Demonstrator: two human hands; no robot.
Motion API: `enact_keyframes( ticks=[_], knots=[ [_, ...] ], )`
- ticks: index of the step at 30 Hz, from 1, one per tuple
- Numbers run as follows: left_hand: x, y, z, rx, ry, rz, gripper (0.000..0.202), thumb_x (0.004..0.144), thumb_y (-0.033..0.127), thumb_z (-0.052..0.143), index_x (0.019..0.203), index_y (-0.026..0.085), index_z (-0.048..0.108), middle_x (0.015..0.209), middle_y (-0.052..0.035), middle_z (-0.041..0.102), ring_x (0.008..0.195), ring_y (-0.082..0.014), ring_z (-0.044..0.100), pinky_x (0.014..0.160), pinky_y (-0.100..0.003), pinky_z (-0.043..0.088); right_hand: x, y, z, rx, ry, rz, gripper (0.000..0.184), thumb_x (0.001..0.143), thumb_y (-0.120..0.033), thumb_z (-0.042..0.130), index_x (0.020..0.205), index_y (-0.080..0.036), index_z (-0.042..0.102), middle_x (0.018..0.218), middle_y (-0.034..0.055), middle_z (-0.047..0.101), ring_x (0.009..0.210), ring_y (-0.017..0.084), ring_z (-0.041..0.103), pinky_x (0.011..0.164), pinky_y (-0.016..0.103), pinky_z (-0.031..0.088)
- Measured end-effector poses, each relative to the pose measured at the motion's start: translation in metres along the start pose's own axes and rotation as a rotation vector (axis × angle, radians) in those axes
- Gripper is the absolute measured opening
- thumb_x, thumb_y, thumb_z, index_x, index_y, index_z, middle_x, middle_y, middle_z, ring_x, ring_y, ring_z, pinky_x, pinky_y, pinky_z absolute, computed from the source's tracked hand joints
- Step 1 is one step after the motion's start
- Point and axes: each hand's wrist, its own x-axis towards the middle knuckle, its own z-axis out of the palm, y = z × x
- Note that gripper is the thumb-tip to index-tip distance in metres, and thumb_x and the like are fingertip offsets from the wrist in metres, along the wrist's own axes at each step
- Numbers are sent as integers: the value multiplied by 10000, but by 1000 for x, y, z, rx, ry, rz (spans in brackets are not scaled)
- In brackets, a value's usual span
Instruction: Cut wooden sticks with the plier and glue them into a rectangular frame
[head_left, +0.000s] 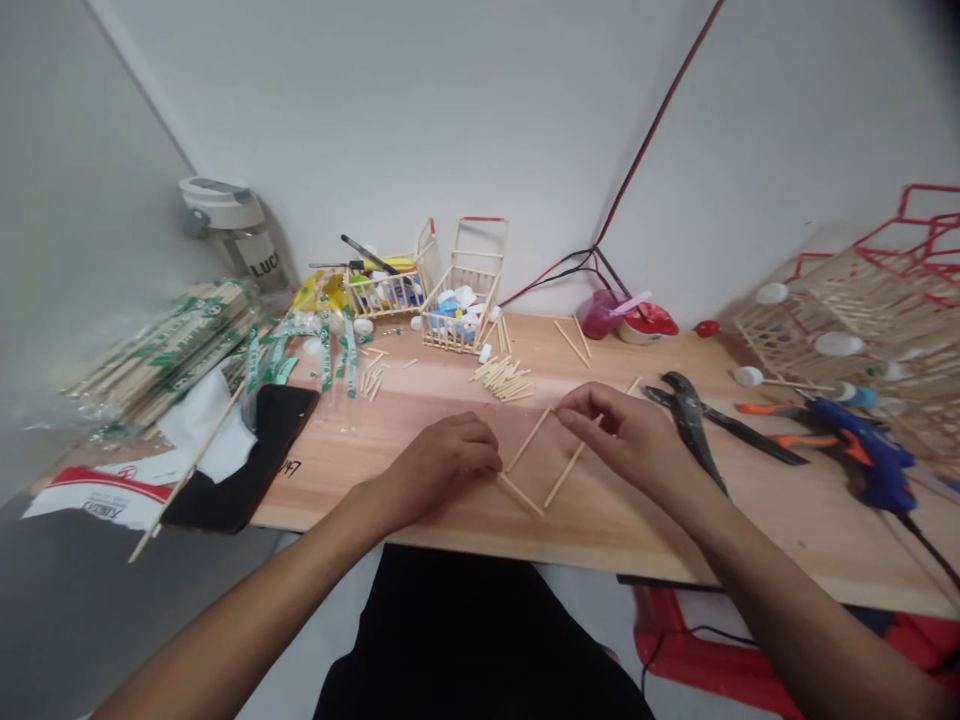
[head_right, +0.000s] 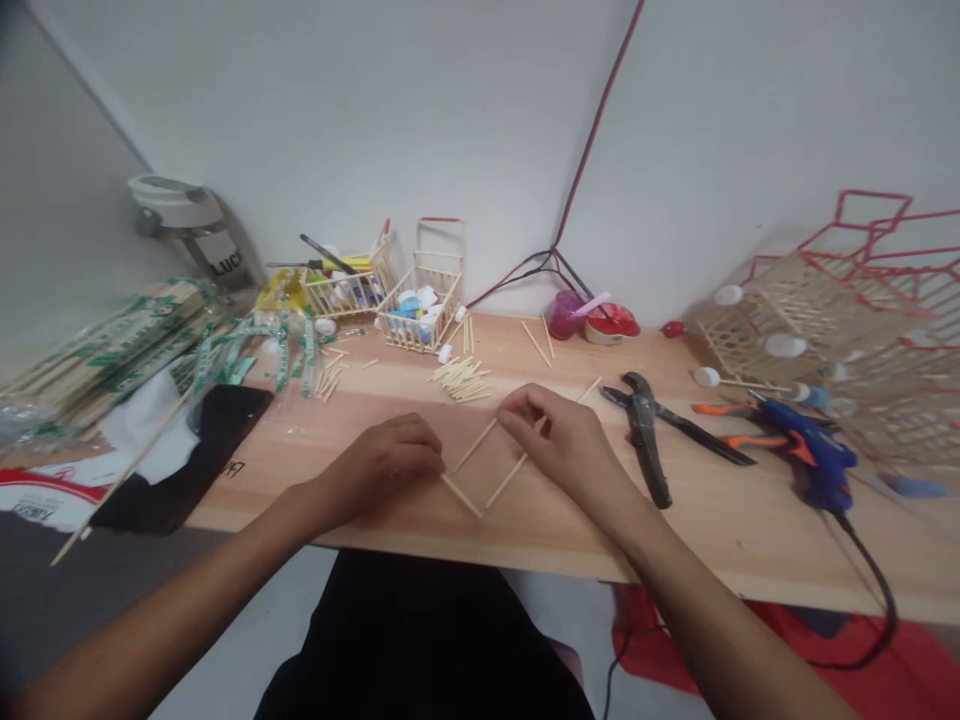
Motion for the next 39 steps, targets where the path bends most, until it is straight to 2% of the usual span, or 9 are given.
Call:
enact_keyframes(
  ticks=[6, 10, 14, 20, 25, 29, 33, 36, 39],
  knots=[
    [0, 0, 5, 31, 5, -30, 235, 913, 157, 496, 763, 157, 677, 863, -53, 661, 840, -141, 559, 752, -242, 447, -30, 23, 4, 71, 104, 90, 207, 888, -401, 543, 846, -216, 626, 709, -5, 595, 614, 141, 497, 569, 268, 377],
    [0, -1, 6, 20, 13, -72, 201, 901, 164, 525, 778, 162, 684, 862, -49, 661, 838, -141, 564, 740, -239, 454, -46, 26, 12, 50, 110, 94, 176, 893, -366, 548, 849, -219, 635, 740, 1, 613, 616, 139, 496, 577, 272, 375],
    [0, -3, 8, 7, 17, -59, 192, 894, 146, 531, 792, 162, 692, 858, -44, 655, 832, -139, 565, 729, -236, 454, -49, 29, 14, 24, 85, 70, 164, 892, -360, 552, 868, -218, 630, 742, 3, 606, 620, 142, 507, 569, 271, 380],
    [-2, -5, 10, 32, 8, -45, 202, 901, 145, 519, 821, 177, 702, 868, -40, 652, 843, -140, 560, 739, -235, 449, -48, 28, 16, -43, 79, -63, 115, 902, -295, 551, 863, -217, 626, 756, 14, 613, 680, 151, 548, 618, 273, 420],
    [-2, -4, 9, 49, 13, -37, 187, 898, 153, 530, 824, 168, 701, 868, -37, 647, 840, -142, 561, 732, -232, 444, -54, 25, 16, -49, 35, -248, 85, 911, -218, 545, 917, -217, 630, 876, 43, 644, 838, 174, 583, 729, 296, 460],
    [-1, -3, 9, 41, 19, -49, 174, 900, 177, 535, 836, 166, 696, 869, -38, 649, 837, -144, 568, 736, -241, 459, -59, 27, 16, -88, 5, -343, 112, 902, -169, 551, 952, -220, 637, 901, 51, 641, 878, 184, 582, 762, 310, 471],
    [-1, -3, 9, 17, 32, -61, 127, 873, 174, 576, 938, 145, 681, 925, -64, 668, 888, -166, 586, 785, -281, 491, -61, 30, 17, -144, -31, -412, 166, 903, -149, 538, 1005, -220, 648, 929, 61, 635, 897, 185, 577, 754, 305, 478],
    [-4, -5, 4, -58, 73, -119, 205, 854, 129, 584, 1047, 154, 648, 989, -66, 677, 960, -173, 597, 842, -307, 498, -62, 29, 17, -180, -31, -462, 197, 897, -151, 547, 1028, -233, 668, 951, 64, 628, 895, 180, 575, 719, 286, 478],
    [-8, -7, -5, -147, 135, -243, 373, 826, 40, 557, 1164, 193, 603, 1005, -38, 670, 951, -146, 610, 832, -288, 500, -64, 27, 17, -188, -22, -490, 241, 892, -145, 553, 1056, -268, 681, 971, 61, 615, 894, 173, 572, 696, 272, 475]
  ],
)
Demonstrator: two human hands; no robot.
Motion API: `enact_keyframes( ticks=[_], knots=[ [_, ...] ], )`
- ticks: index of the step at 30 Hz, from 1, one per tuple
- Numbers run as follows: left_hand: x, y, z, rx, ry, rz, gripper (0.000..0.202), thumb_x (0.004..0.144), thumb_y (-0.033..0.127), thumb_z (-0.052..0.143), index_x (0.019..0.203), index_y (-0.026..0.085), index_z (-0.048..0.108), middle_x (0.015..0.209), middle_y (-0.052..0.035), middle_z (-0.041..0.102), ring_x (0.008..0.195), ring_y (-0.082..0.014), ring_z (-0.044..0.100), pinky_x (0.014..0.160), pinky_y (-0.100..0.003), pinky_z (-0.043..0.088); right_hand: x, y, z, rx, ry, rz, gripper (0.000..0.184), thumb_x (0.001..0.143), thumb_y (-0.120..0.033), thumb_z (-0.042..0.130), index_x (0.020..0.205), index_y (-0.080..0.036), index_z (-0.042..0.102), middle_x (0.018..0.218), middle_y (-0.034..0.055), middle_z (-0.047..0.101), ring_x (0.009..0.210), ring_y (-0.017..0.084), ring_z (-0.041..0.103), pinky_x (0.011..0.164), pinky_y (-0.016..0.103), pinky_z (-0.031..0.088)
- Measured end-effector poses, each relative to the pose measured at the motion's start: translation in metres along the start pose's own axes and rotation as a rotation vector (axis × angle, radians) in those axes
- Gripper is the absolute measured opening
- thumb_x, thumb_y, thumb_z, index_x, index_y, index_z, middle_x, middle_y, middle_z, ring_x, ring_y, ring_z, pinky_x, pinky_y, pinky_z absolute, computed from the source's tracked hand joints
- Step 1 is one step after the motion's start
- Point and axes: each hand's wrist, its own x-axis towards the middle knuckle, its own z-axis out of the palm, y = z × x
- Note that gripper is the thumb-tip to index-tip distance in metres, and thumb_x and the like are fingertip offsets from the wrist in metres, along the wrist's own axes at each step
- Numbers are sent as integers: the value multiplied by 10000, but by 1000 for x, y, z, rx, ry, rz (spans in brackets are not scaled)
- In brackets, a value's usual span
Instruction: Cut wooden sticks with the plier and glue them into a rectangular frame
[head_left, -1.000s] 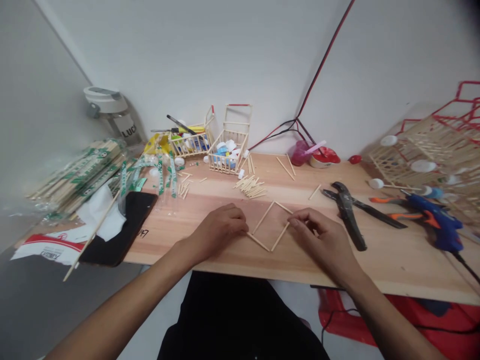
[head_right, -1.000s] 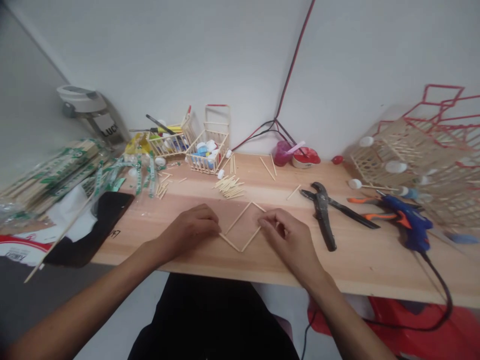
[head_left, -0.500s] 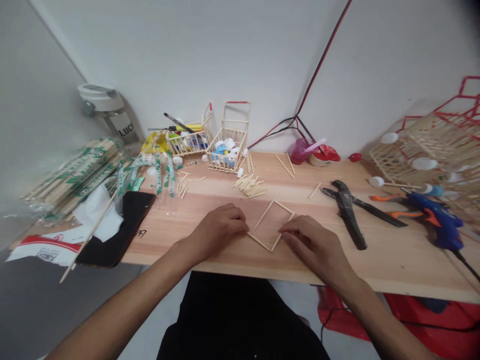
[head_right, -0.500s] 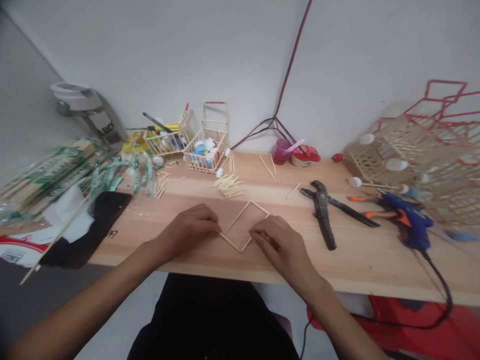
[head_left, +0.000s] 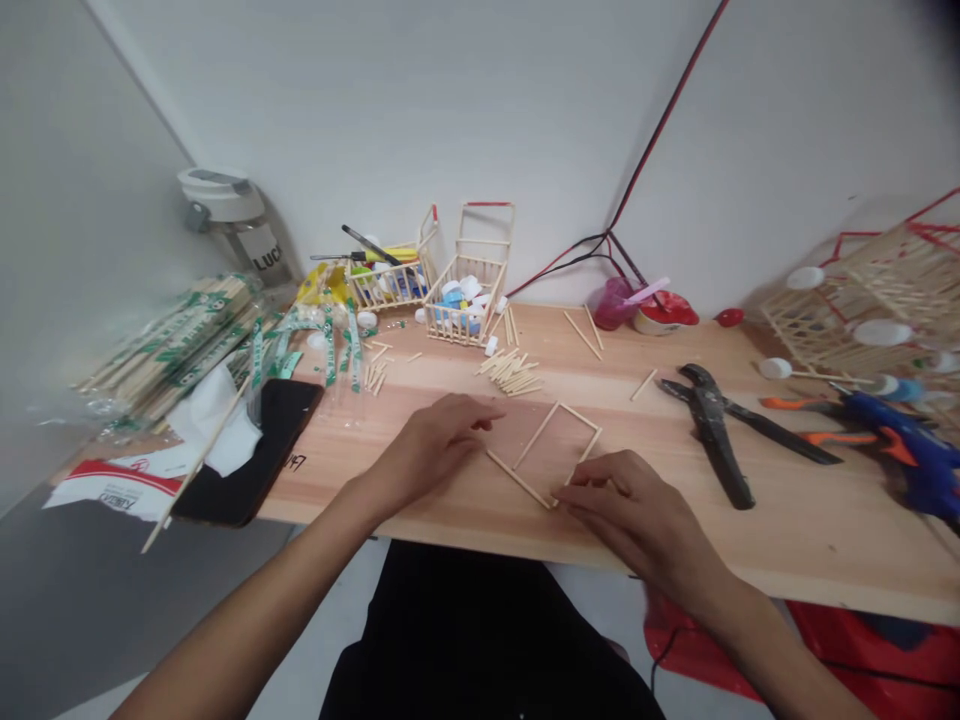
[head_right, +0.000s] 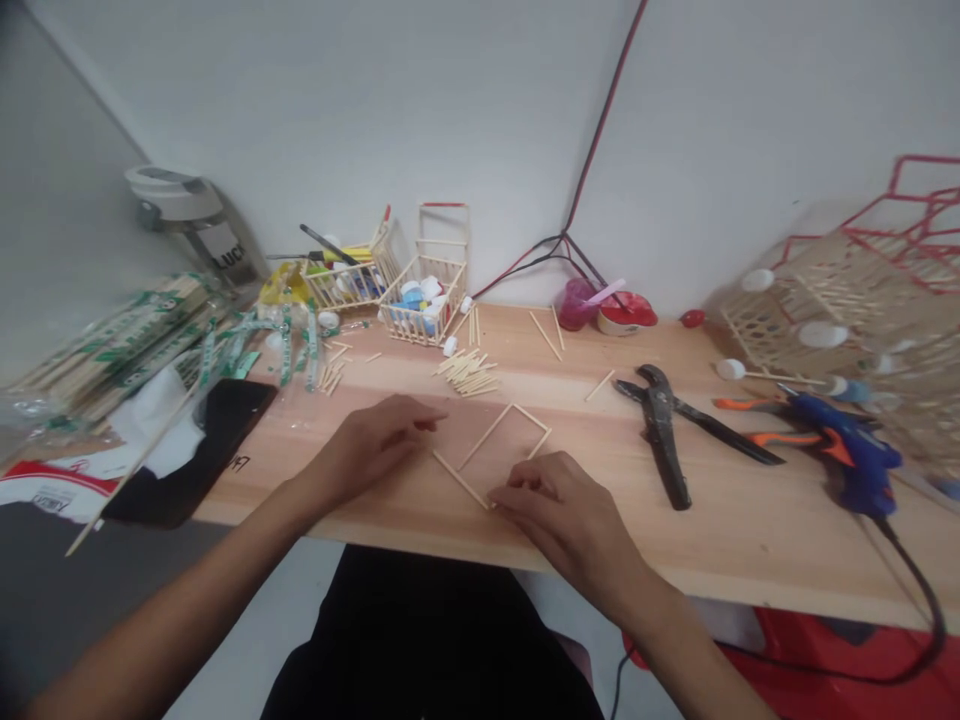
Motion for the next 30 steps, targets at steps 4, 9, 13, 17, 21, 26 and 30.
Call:
enact_keyframes(
  ticks=[4, 9, 13, 17, 21, 26, 30],
  knots=[
    [-1, -4, -7, -49, 70, -94, 408, 784, -14, 552, 1114, 211, 632, 988, -16, 667, 922, -129, 612, 788, -254, 492, 0, -3, 0, 18, -9, -58, 273, 871, -127, 593, 1076, -285, 677, 983, 51, 615, 891, 165, 567, 724, 277, 478],
    [-2, -5, -3, 7, 88, -27, 216, 792, 46, 608, 944, 184, 676, 986, -30, 666, 967, -148, 600, 852, -280, 476, 0, -4, 2, 60, -14, -105, 283, 862, -128, 614, 1095, -278, 668, 970, 48, 628, 891, 174, 564, 748, 309, 476],
    [-2, -1, -2, 36, 84, 30, 117, 820, 102, 620, 893, 168, 684, 949, -41, 663, 937, -145, 604, 831, -267, 483, -2, -3, 3, 53, 0, -107, 279, 843, -136, 643, 1081, -278, 673, 965, 48, 631, 883, 177, 564, 742, 312, 476],
    [-1, 1, 1, 55, 70, 67, 96, 844, 131, 602, 860, 172, 686, 920, -47, 668, 923, -155, 602, 827, -283, 488, -2, -3, 1, 47, 21, -131, 252, 848, -132, 633, 1067, -249, 677, 942, 57, 635, 870, 181, 566, 733, 314, 478],
    [1, 3, 6, 57, 64, 104, 102, 854, 145, 589, 858, 174, 686, 907, -56, 671, 914, -167, 594, 822, -299, 494, -1, -4, -1, 36, 51, -113, 231, 868, -139, 602, 1063, -231, 685, 905, 65, 634, 839, 179, 572, 691, 301, 475],
    [5, 8, 6, 65, 39, 118, 124, 872, 151, 562, 865, 169, 684, 889, -61, 676, 914, -172, 589, 827, -310, 491, 0, -5, -4, 32, 73, -93, 213, 878, -151, 584, 1042, -227, 695, 878, 61, 642, 816, 171, 587, 678, 290, 482],
    [13, 13, -1, 84, 1, 143, 128, 878, 138, 549, 870, 163, 674, 883, -54, 685, 908, -173, 576, 832, -316, 478, 1, -7, -7, 13, 96, -43, 208, 881, -149, 568, 1016, -234, 702, 888, 66, 650, 805, 169, 592, 660, 285, 491]
  ],
)
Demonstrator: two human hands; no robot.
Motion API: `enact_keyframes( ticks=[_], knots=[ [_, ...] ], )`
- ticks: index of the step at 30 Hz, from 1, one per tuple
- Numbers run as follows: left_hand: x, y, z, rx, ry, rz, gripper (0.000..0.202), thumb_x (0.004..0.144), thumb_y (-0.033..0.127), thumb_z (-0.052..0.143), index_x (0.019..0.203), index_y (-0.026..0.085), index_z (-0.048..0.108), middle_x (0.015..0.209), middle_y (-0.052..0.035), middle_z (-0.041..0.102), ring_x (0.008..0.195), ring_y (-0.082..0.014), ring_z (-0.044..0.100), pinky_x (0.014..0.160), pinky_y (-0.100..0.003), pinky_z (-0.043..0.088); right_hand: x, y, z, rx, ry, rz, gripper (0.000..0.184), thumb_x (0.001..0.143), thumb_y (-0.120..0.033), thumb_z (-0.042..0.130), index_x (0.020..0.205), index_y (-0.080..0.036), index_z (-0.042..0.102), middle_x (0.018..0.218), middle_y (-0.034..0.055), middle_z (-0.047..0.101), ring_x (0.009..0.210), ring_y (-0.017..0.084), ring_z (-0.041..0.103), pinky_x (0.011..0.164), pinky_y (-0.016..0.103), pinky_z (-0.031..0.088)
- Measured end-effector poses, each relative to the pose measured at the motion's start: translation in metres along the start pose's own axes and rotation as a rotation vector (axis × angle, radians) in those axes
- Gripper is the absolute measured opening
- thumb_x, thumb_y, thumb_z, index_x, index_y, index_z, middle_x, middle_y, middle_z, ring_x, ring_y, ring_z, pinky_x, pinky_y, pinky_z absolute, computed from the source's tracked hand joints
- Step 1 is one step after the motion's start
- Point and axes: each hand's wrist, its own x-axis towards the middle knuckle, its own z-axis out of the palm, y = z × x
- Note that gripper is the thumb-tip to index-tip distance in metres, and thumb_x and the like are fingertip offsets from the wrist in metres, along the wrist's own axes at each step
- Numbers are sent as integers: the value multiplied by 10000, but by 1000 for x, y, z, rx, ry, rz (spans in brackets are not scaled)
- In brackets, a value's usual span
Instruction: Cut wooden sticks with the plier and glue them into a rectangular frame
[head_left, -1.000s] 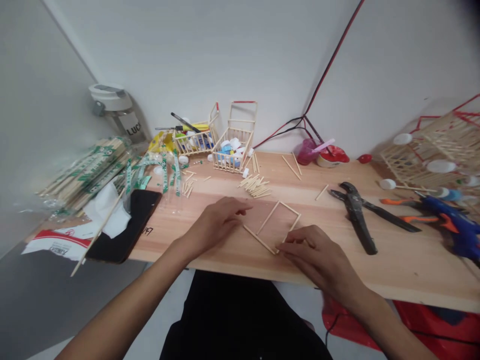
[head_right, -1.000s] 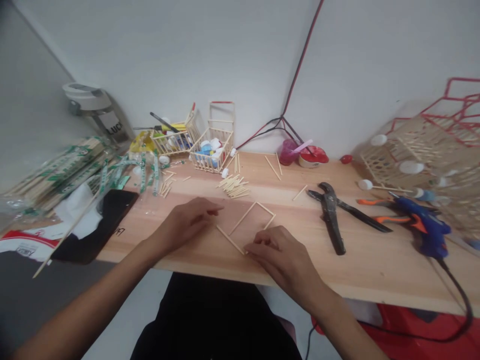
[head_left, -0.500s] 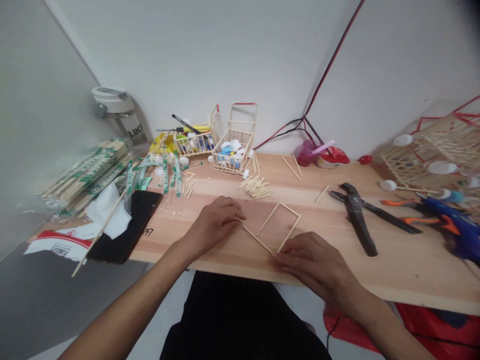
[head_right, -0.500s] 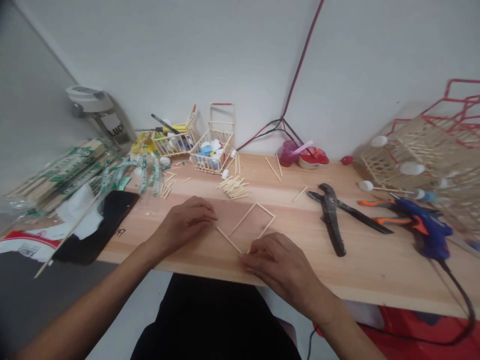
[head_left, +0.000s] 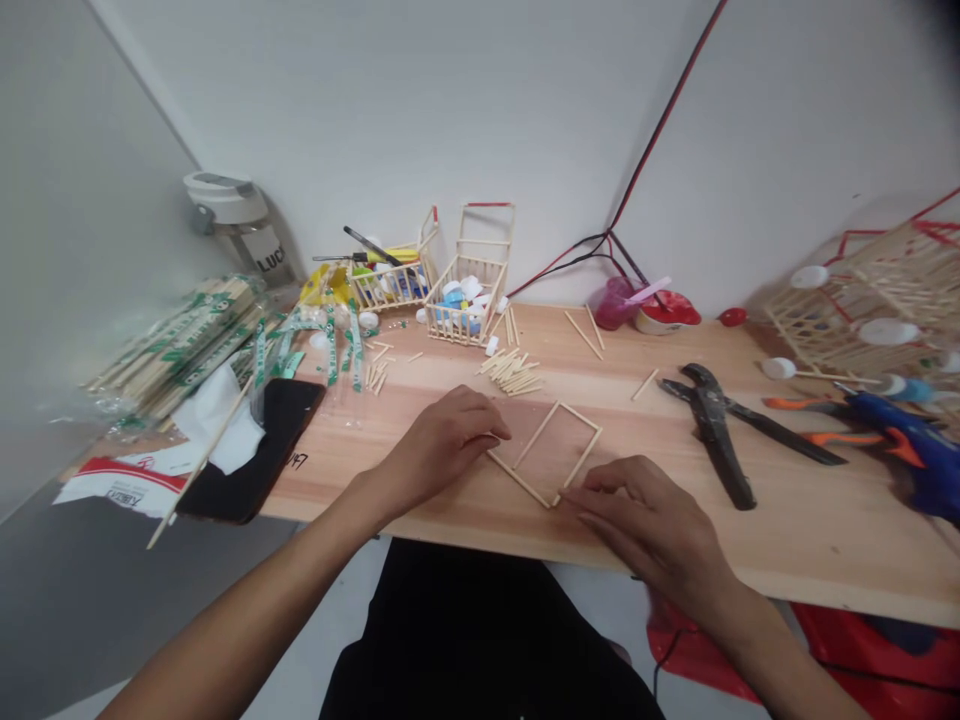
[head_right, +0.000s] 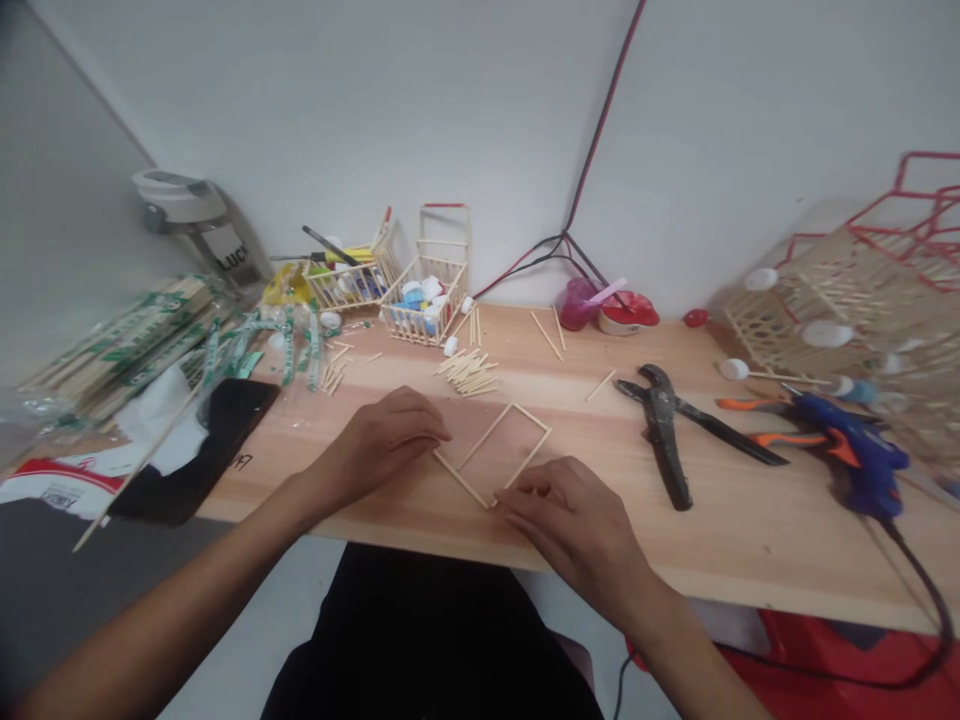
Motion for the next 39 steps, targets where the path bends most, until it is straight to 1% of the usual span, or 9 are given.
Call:
enact_keyframes(
  ticks=[3, 5, 8, 13, 17, 22, 29, 33, 39],
  knots=[
    [3, 4, -2, 11, -60, 22, 100, 873, 153, 569, 880, 157, 668, 899, -56, 677, 914, -174, 562, 843, -316, 466, -1, 1, 0, -19, 34, 31, 205, 878, -148, 573, 1005, -234, 710, 886, 68, 645, 790, 169, 593, 655, 284, 492],
    [3, 7, 0, 4, -102, 36, 85, 865, 172, 589, 883, 153, 670, 915, -61, 664, 923, -173, 552, 841, -306, 461, -3, 3, 1, -48, 63, 66, 203, 872, -143, 582, 1008, -221, 712, 883, 71, 636, 790, 169, 589, 655, 282, 491],
    [0, 12, 9, 10, -147, 70, 110, 876, 158, 563, 872, 155, 673, 923, -65, 651, 914, -166, 540, 849, -297, 453, -4, 5, 3, -79, 83, 101, 205, 867, -135, 586, 1013, -209, 710, 883, 72, 626, 802, 171, 584, 661, 283, 487],
    [-2, 14, 24, 96, -174, 149, 205, 907, 138, 490, 823, 165, 675, 917, -70, 642, 902, -167, 519, 839, -297, 442, -4, 7, 3, -85, 82, 114, 196, 880, -146, 573, 1007, -214, 705, 887, 65, 625, 802, 167, 580, 665, 284, 485],
    [-3, 10, 27, 117, -182, 187, 202, 911, 139, 489, 820, 165, 668, 925, -67, 635, 899, -162, 506, 836, -294, 439, -4, 9, 5, -111, 73, 133, 183, 888, -168, 571, 997, -229, 704, 879, 58, 630, 802, 170, 580, 661, 287, 484],
    [-5, 8, 28, 108, -166, 206, 198, 913, 157, 500, 815, 173, 672, 929, -63, 631, 915, -164, 502, 838, -298, 436, -7, 16, 7, -128, 28, 140, 200, 896, -188, 563, 1032, -248, 697, 927, 62, 638, 851, 185, 587, 707, 310, 494],
    [-8, 7, 32, 159, -154, 194, 190, 903, 132, 504, 793, 169, 655, 922, -60, 622, 914, -163, 493, 822, -298, 425, -9, 18, 6, -141, 13, 163, 187, 905, -216, 552, 1009, -244, 705, 930, 59, 641, 850, 186, 599, 717, 315, 493],
    [-8, 7, 34, 162, -141, 188, 199, 907, 127, 490, 782, 162, 640, 900, -59, 619, 899, -166, 489, 819, -295, 419, -9, 17, 7, -137, -10, 145, 189, 899, -198, 564, 1018, -236, 706, 945, 66, 632, 863, 186, 586, 726, 315, 488],
    [-6, 9, 35, 186, -154, 192, 199, 913, 142, 487, 775, 154, 630, 893, -61, 614, 894, -170, 485, 827, -302, 419, -10, 19, 8, -138, -49, 118, 201, 904, -207, 552, 1032, -254, 699, 958, 66, 641, 861, 188, 596, 730, 321, 495]
  ],
)
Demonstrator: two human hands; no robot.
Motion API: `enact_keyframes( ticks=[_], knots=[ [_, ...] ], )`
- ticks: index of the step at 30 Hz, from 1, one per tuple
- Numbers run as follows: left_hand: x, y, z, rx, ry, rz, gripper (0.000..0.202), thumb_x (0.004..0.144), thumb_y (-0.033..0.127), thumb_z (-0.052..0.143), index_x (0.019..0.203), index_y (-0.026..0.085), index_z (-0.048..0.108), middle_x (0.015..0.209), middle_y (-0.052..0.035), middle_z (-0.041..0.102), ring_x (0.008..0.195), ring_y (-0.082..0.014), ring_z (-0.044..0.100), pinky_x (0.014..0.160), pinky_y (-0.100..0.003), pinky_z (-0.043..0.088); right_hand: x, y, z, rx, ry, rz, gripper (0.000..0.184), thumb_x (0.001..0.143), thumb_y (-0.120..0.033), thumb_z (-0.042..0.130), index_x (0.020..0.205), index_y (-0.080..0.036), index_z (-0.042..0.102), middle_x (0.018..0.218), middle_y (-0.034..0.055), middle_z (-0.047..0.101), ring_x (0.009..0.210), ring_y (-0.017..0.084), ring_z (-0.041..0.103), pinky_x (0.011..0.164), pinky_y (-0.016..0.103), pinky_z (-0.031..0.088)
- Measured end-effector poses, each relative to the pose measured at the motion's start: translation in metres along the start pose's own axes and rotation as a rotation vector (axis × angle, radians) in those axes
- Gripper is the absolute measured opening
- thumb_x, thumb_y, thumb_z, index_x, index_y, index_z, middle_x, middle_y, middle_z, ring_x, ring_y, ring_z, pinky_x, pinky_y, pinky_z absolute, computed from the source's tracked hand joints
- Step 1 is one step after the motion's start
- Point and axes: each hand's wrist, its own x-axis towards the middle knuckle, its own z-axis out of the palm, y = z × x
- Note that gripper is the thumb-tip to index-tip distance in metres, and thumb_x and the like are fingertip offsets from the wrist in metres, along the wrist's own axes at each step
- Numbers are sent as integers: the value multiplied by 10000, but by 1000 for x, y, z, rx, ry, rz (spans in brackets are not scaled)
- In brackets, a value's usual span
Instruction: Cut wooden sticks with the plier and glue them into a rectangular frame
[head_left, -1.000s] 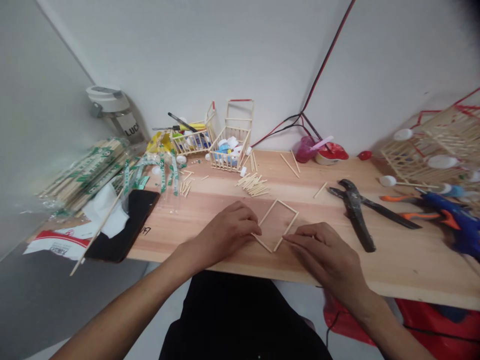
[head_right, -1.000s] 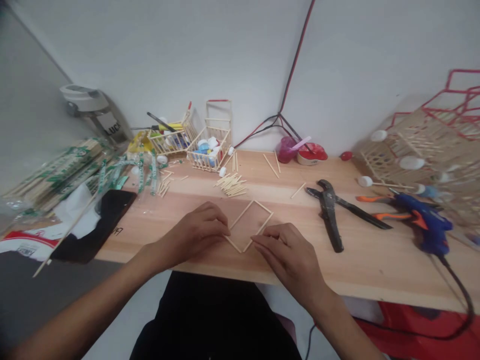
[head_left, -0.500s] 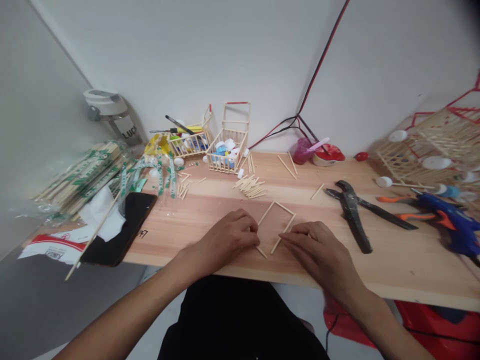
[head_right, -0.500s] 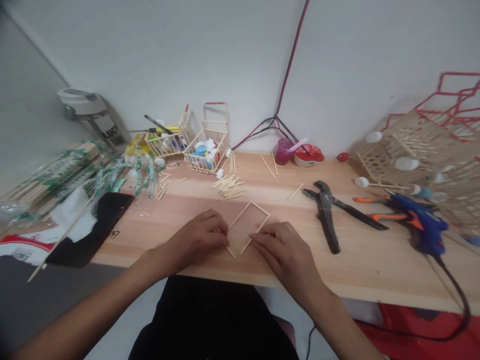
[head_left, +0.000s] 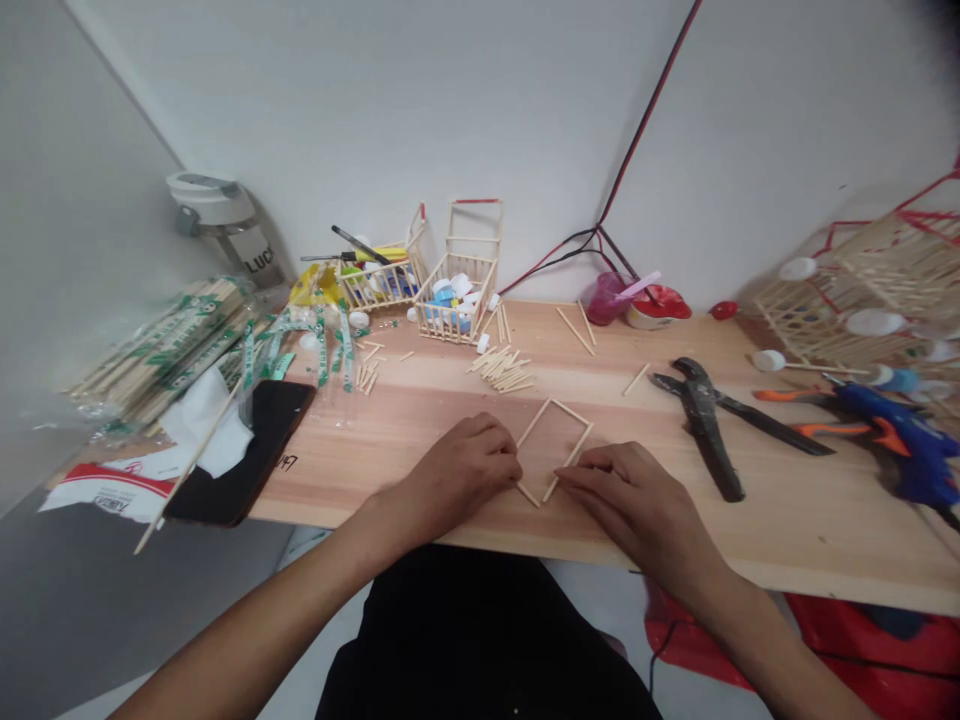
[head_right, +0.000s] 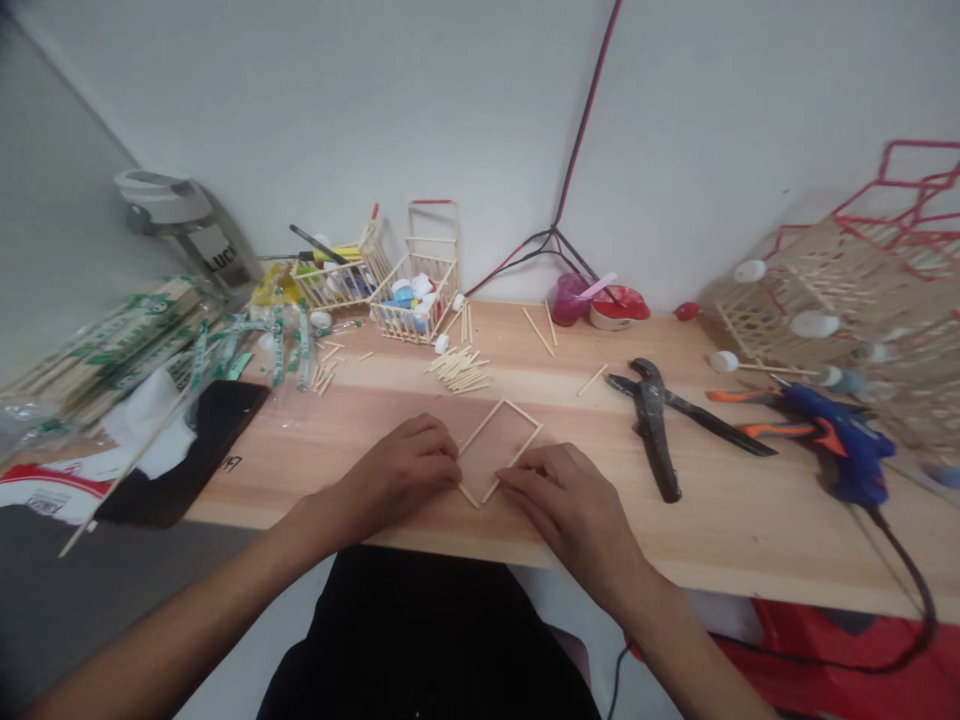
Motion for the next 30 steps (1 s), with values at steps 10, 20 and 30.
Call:
enact_keyframes(
  ticks=[10, 20, 30],
  knots=[
    [1, 1, 1, -15, 5, -16, 197, 915, 167, 490, 786, 150, 639, 871, -69, 612, 883, -178, 481, 811, -314, 425, 1, -2, -1, 10, -16, -29, 197, 910, -183, 540, 1011, -253, 694, 946, 59, 644, 867, 181, 585, 738, 314, 478],
    [1, 1, 1, -20, 30, -22, 198, 917, 168, 493, 778, 142, 633, 872, -64, 609, 872, -172, 477, 797, -305, 423, 3, -5, 0, 14, -41, -25, 191, 916, -194, 540, 1005, -250, 699, 918, 53, 649, 864, 179, 582, 738, 310, 455],
    [1, 1, 1, -25, 20, -32, 201, 919, 176, 494, 779, 143, 634, 875, -59, 604, 873, -173, 480, 796, -303, 417, 3, -5, 1, 21, -55, -34, 186, 913, -184, 547, 1010, -238, 696, 929, 51, 644, 873, 176, 561, 749, 311, 440]
  ],
)
